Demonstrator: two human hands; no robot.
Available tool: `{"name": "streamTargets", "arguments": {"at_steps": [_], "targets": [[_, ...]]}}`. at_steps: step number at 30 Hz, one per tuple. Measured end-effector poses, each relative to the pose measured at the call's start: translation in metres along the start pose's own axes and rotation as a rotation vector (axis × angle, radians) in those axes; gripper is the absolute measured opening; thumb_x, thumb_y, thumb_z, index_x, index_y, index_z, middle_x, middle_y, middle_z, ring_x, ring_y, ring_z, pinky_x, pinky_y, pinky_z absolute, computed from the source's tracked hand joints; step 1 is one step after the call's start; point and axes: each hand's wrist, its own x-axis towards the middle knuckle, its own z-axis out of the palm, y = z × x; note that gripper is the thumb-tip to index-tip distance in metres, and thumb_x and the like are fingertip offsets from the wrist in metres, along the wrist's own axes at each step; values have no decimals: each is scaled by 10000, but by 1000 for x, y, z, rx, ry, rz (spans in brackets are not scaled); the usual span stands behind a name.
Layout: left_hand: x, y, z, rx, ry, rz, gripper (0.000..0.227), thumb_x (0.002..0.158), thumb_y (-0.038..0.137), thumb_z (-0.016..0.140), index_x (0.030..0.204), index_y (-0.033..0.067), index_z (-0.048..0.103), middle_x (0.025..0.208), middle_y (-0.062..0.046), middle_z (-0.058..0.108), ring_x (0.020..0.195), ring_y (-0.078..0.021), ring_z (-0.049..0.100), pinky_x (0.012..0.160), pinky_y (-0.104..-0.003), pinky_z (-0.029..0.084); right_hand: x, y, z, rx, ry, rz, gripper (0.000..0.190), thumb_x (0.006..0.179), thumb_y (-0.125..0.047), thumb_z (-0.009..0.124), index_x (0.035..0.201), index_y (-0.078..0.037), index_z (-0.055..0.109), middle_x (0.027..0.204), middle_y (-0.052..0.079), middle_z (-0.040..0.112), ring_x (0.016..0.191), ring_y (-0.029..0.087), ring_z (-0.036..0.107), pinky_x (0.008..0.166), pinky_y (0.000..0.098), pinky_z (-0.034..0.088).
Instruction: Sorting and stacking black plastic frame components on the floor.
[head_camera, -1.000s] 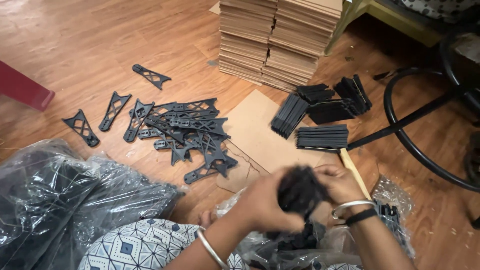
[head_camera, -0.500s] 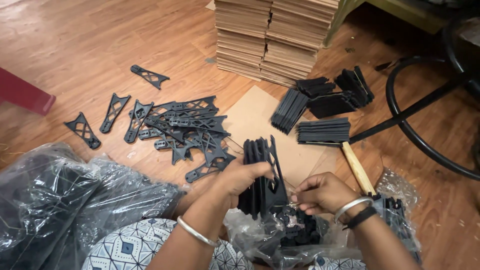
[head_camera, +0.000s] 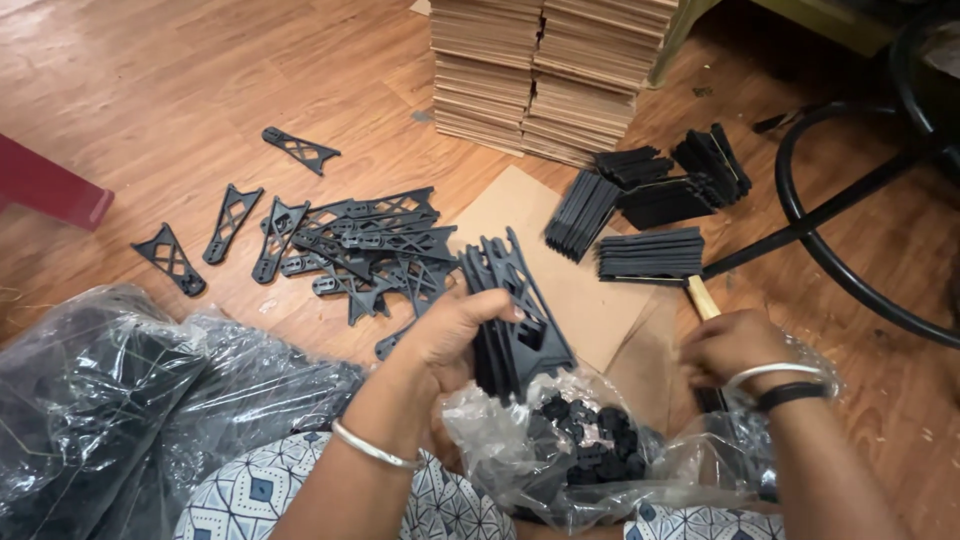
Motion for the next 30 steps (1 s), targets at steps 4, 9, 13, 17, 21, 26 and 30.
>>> {"name": "streamTargets", "arguments": {"at_steps": [4, 9, 13, 17, 21, 26, 30], "targets": [[0, 6, -4, -16, -5, 37, 243, 693, 42, 684, 924, 97, 635, 810, -31, 663, 738, -212, 681, 655, -427, 596, -3, 5, -72, -185, 263, -63, 212, 837, -116, 736, 971, 32, 806, 841, 208, 789, 693, 291, 742, 675, 412, 592], [11, -10, 0, 29, -14, 39, 262, 709, 29, 691, 957, 86, 628, 828, -46, 646, 754, -222, 682, 659, -435, 612, -21, 6, -108, -733, 939, -125, 727, 722, -484, 949, 1021, 142, 732, 1033, 337, 699, 912, 444, 705, 776, 494, 577], [15, -26, 14, 69, -6, 36, 330, 700, 24, 688, 1015, 106, 632, 854, -48, 648, 769, -222, 677, 675, -437, 601, -41, -15, -1, -242, 402, -688, 629, 712, -181, 878, 1246, 15, 611, 1221, 172, 646, 1079, 284, 634, 882, 403, 554], [16, -41, 22, -35, -157, 54, 363, 720, 19, 662, 1082, 38, 635, 926, -63, 687, 869, -214, 694, 810, -378, 585, -103, -60, 80, 322, -598, -524, 928, 738, -33, 822, 1524, -107, 335, 1350, 41, 571, 1173, 174, 594, 944, 338, 552], [34, -59, 10, -88, -159, 175, 373, 728, 15, 661, 1096, 16, 603, 960, -92, 677, 903, -241, 668, 856, -401, 543, -96, -59, 101, 374, -736, -274, 838, 699, -88, 875, 1427, -45, 462, 1004, 78, 614, 745, 171, 649, 609, 287, 560], [57, -77, 3, 243, 111, 178, 685, 766, 212, 763, 1357, 17, 477, 1251, -123, 591, 1176, -254, 591, 1014, -395, 477, -39, -44, 77, 256, -503, -175, 619, 654, -115, 910, 1191, 2, 626, 866, 51, 682, 628, 133, 639, 524, 252, 524], [48, -68, 9, 705, 304, 37, 976, 719, 439, 778, 1478, -45, 401, 1347, -252, 624, 1257, -321, 633, 1037, -393, 497, 22, -21, 60, 155, -156, 13, 618, 638, -150, 935, 1108, -105, 537, 798, 62, 682, 618, 183, 633, 518, 331, 505]]}}
